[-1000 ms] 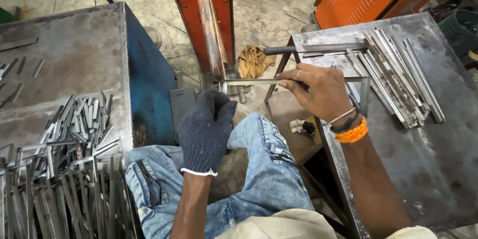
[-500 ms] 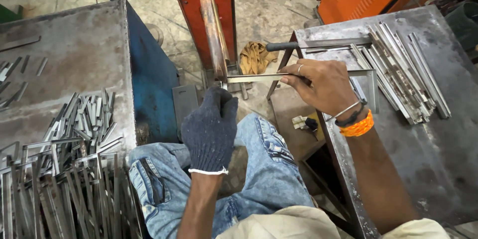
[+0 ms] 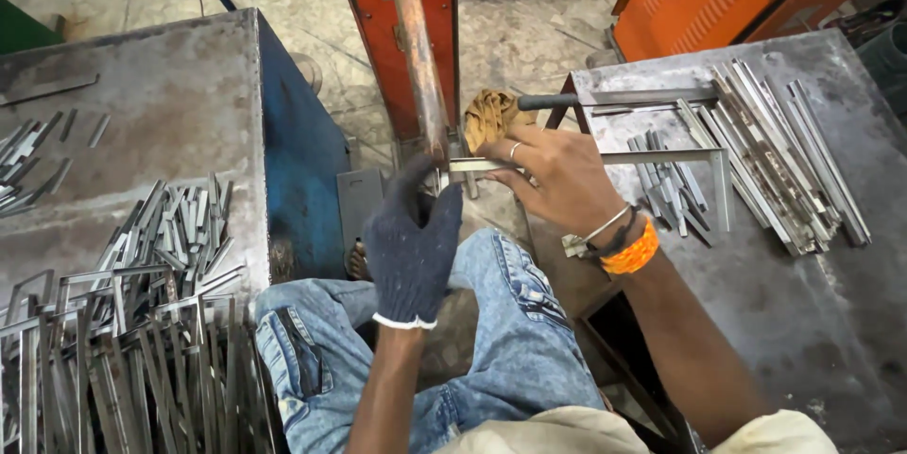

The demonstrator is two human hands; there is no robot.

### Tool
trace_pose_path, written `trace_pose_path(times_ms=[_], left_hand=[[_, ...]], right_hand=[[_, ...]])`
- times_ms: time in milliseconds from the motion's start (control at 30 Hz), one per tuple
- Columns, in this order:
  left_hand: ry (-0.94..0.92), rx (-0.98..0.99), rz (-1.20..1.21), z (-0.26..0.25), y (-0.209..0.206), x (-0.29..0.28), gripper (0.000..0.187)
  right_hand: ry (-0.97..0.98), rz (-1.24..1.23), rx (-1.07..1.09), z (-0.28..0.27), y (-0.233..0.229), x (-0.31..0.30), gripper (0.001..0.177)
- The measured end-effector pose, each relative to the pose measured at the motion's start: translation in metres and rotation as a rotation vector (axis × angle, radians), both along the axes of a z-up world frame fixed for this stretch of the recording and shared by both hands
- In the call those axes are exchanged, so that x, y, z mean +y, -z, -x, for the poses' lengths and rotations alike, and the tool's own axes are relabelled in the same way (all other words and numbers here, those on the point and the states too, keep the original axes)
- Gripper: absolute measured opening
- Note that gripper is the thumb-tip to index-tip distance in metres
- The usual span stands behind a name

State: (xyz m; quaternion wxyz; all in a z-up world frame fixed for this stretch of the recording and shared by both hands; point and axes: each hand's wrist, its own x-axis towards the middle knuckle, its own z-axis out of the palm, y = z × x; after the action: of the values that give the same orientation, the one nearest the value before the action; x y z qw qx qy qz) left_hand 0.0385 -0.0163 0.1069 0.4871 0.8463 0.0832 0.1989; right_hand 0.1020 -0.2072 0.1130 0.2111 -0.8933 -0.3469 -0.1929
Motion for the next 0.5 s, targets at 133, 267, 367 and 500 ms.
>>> trace_pose_path(times_ms=[133, 267, 367, 500], left_hand=[[-0.001, -0.015, 0.115, -0.008, 0.015, -0.007, 0.035], [0.004, -0.092, 0.212, -0.006, 0.023, -0.011, 0.029], [0.003, -0.105, 0.196, -0.008, 0.020, -0.009, 0.028], [0.011, -0.102, 0.168, -0.009, 0.022, -0.009, 0.027]], right_hand=[[-0.026, -0.039, 0.012, -0.002, -0.002, 0.001, 0.023], [-0.046, -0.058, -0.006, 0.000, 0.001, -0.001, 0.023], [-0.048, -0.057, -0.008, -0.001, -0.002, 0.001, 0.024], [-0.049, -0.055, -0.009, -0.001, -0.002, 0.000, 0.025]])
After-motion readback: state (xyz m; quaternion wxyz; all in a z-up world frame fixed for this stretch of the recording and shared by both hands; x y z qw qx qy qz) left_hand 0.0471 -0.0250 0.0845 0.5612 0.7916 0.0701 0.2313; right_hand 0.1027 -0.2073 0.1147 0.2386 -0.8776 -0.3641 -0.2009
